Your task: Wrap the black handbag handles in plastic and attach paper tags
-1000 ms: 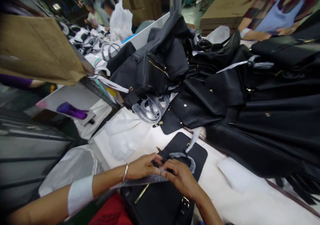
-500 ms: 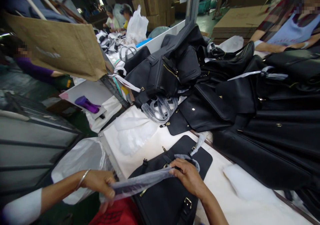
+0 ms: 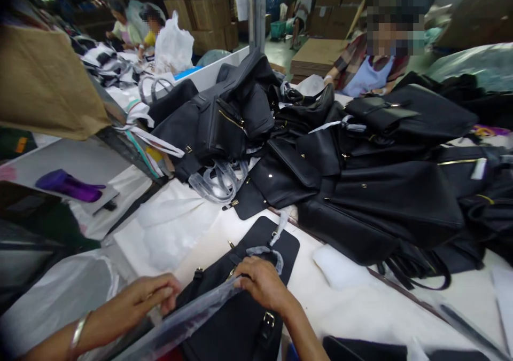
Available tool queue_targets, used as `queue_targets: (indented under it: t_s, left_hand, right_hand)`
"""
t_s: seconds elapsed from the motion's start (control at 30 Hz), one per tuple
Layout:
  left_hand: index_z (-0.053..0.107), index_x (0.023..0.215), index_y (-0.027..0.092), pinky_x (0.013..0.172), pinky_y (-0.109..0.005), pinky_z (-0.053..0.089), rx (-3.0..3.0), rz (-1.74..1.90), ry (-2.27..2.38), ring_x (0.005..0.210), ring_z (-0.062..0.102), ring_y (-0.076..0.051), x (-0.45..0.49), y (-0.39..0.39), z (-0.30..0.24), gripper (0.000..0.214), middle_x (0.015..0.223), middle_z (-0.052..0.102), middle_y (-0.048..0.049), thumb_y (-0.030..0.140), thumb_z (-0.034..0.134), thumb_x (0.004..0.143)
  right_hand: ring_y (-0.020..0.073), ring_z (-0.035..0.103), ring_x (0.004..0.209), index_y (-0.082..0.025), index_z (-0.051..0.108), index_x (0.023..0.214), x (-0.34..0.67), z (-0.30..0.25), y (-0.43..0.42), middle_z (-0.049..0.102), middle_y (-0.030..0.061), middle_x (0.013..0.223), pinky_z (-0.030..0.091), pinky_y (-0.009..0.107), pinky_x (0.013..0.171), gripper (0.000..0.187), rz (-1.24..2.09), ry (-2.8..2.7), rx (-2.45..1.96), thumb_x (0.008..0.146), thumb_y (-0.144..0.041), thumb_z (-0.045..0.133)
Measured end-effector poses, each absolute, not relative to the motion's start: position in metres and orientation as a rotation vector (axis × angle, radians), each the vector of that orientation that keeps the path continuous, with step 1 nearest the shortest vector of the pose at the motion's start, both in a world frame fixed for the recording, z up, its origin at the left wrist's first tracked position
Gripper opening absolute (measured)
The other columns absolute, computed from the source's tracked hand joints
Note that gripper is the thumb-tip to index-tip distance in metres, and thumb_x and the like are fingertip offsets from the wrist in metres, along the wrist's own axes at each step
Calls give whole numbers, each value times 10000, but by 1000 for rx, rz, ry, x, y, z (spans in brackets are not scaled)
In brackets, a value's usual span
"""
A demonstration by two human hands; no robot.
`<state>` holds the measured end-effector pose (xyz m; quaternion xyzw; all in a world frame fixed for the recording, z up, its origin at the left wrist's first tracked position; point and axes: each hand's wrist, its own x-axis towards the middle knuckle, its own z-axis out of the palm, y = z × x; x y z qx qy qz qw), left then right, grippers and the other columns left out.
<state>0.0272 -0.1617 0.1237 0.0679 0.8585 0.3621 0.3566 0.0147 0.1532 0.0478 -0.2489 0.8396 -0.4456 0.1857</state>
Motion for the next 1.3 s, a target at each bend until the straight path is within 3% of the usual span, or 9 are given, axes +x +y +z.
queue_targets:
  t_s: [0.07,0.1,0.23,0.33,0.43,0.57,0.93,1.13,1.3]
  left_hand:
    - [599,1154,275,876,-280,447,326,1027,2227,975,626,-197,7,-115,121,320,1072,697,-35,376,450,890]
    - [602,1140,258,872,-287,447,360,1045,2194,982,622,-208,2,-96,115,320,1077,693,-49,378,491,866]
    - [581,796,188,588,-269,452,80,1173,1833,634,631,-182,6,-56,77,251,728,690,-31,422,496,831]
    - [526,759,177,492,-242,393,-167,1330,1661,499,561,-147,11,-54,59,251,593,629,3,426,547,783]
    - [527,732,174,481,-228,355,-170,1341,1672,490,531,-132,8,-55,56,229,555,601,19,389,596,770]
    - [541,737,167,510,-239,363,-150,1299,1745,526,540,-140,-1,-49,62,217,586,617,2,371,566,809]
    - [541,739,174,543,-264,385,-111,1152,1858,567,555,-166,-9,-26,59,219,597,595,3,368,517,838]
    - [547,733,178,539,-251,358,-105,1059,1923,565,527,-159,-16,-22,46,242,602,593,16,398,517,828]
    - [558,720,179,584,-269,379,-47,1011,1994,612,563,-180,-20,-19,29,249,619,622,3,401,525,825]
  right_hand:
    - [159,564,863,-257,662,926,15,48,153,658,-21,876,381,257,768,77,-1251,2383,-666,858,-264,626]
    - [159,563,862,-259,663,927,15,48,152,658,-23,875,379,256,767,81,-1249,2396,-645,851,-254,636]
    - [165,562,866,-255,661,916,18,46,154,654,-18,862,371,262,762,76,-1238,2444,-561,842,-264,647]
    - [166,567,905,-253,638,996,17,45,164,650,-7,921,383,263,779,133,-1295,2406,-504,870,-278,605]
    - [154,573,938,-245,604,1066,8,41,178,632,5,1005,401,253,799,187,-1356,2338,-465,892,-215,543]
    - [145,578,888,-229,651,917,-7,27,185,628,-5,907,400,238,771,150,-1297,2331,-511,850,-140,550]
    - [149,590,950,-246,640,1035,-12,4,183,661,-3,1005,393,229,793,240,-1280,2338,-607,833,-146,556]
    - [148,599,894,-243,683,910,-21,-7,181,645,-5,963,389,227,731,177,-1188,2392,-660,813,-148,568]
    - [149,597,914,-244,673,961,-19,-6,184,648,-1,954,410,227,763,214,-1269,2415,-598,831,-133,545]
